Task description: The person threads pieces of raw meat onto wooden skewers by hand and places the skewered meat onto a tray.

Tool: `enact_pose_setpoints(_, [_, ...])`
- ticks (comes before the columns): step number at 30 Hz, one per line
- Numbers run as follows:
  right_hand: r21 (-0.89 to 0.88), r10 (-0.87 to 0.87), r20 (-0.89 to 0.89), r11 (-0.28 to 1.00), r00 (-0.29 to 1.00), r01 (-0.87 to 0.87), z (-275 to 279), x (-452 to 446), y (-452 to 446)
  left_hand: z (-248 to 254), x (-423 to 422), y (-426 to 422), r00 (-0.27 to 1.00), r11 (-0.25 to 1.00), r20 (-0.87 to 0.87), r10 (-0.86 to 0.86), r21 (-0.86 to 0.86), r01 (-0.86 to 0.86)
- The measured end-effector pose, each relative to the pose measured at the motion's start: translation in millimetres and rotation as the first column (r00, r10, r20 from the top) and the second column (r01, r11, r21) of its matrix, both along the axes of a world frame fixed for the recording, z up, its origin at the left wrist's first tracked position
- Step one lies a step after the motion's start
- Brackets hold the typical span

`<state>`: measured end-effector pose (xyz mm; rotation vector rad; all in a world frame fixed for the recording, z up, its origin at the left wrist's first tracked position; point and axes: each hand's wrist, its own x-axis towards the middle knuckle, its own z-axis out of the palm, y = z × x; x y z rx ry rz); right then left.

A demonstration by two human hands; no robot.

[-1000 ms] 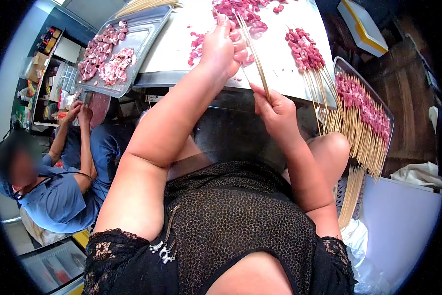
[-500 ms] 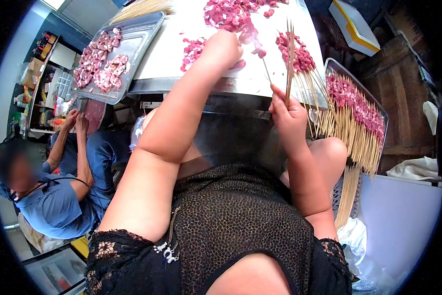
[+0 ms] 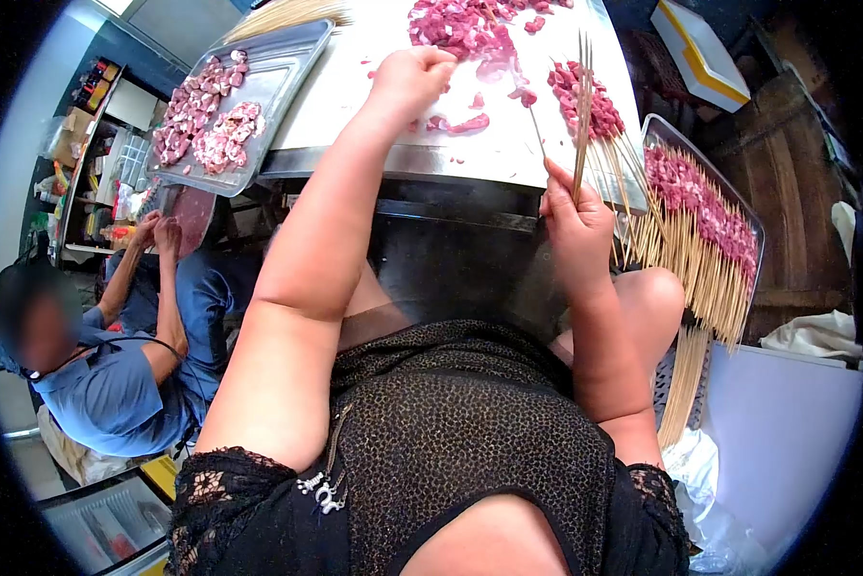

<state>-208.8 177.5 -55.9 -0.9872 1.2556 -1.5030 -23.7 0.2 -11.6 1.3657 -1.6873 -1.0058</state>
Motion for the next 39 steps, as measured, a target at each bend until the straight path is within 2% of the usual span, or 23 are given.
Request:
enact_pose_setpoints(1, [-0.011,0.004,0.031,1.000,1.000,-0.004,-2,0,-1,0,-4,5,0.972,0.991,0.233,-0.026,-0.124,0.056])
enact_pose_setpoints(2, [-0.011,0.004,0.030,1.000,1.000,-0.003,-3,0,-1,0,-8,7,0.891,0.963,0.454,-0.020,-0.229,0.139])
enact_pose_setpoints(3, [-0.004,0.010,0.020,1.000,1.000,-0.010,-3,-1,-1,-6,-12,4,0.834,0.936,0.551,-0.007,-0.290,0.200])
enact_pose_setpoints(4, [0.003,0.015,0.009,1.000,1.000,-0.015,-3,-1,-1,-5,-16,7,0.836,0.936,0.549,-0.008,-0.291,0.200])
enact_pose_setpoints(7, [-0.025,0.022,-0.013,0.999,1.000,-0.023,-10,0,-3,1,-24,12,0.761,0.980,0.646,-0.058,-0.110,0.168])
enact_pose_setpoints(11, [-0.023,0.019,-0.049,1.000,0.999,-0.020,-11,-2,-4,3,-25,10,0.709,0.976,0.700,-0.086,-0.082,0.200])
enact_pose_setpoints(13, [-0.004,0.029,-0.030,1.000,0.999,-0.029,-11,-2,-4,3,-21,6,0.825,0.974,0.564,-0.036,-0.167,0.156])
enact_pose_setpoints(14, [-0.004,0.032,-0.029,0.999,0.999,-0.032,-11,-2,-4,4,-17,4,0.825,0.974,0.565,-0.033,-0.166,0.153])
enact_pose_setpoints(15, [-0.014,0.037,-0.029,0.999,0.999,-0.037,-11,-1,-4,7,-10,0,0.988,0.998,0.137,-0.069,0.001,0.070])
enact_pose_setpoints(16, [-0.025,0.040,-0.030,0.999,0.999,-0.041,-10,-1,-3,10,-3,-4,0.949,0.980,-0.316,-0.005,0.187,0.067])
enact_pose_setpoints(17, [-0.027,0.040,-0.027,0.999,0.999,-0.041,-9,-1,-3,9,5,-12,0.853,0.973,-0.522,-0.008,0.191,0.126])
enact_pose_setpoints(18, [-0.017,0.063,-0.044,0.998,0.997,-0.064,-7,-1,-2,5,11,-17,0.854,0.974,-0.520,-0.010,0.189,0.126])
enact_pose_setpoints(20, [-0.013,0.089,-0.059,0.996,0.994,-0.090,-7,-1,-1,9,19,-18,0.657,0.944,-0.753,0.018,0.229,0.236])
enact_pose_setpoints(21, [-0.001,0.106,-0.088,0.994,0.990,-0.107,-8,-1,-1,5,21,-22,0.598,0.931,-0.802,-0.016,0.206,0.300])
enact_pose_setpoints(25, [0.007,0.117,-0.179,0.993,0.977,-0.117,-10,3,-1,5,23,-19,0.532,0.916,-0.847,0.003,0.215,0.337])
enact_pose_setpoints(29, [-0.011,0.091,-0.204,0.995,0.975,-0.096,-12,3,-2,11,22,-13,0.562,0.920,-0.822,0.095,0.289,0.266])
enact_pose_setpoints(34, [0.002,0.099,-0.267,0.995,0.959,-0.102,-11,4,-3,5,27,-19,0.618,0.935,-0.786,0.017,0.231,0.268])
enact_pose_setpoints(38, [0.003,0.106,-0.261,0.994,0.960,-0.109,-13,5,-4,6,28,-16,0.616,0.934,-0.788,-0.002,0.218,0.282])
enact_pose_setpoints(39, [0.003,0.106,-0.242,0.994,0.965,-0.109,-13,6,-4,6,28,-14,0.650,0.947,-0.760,-0.017,0.195,0.253])
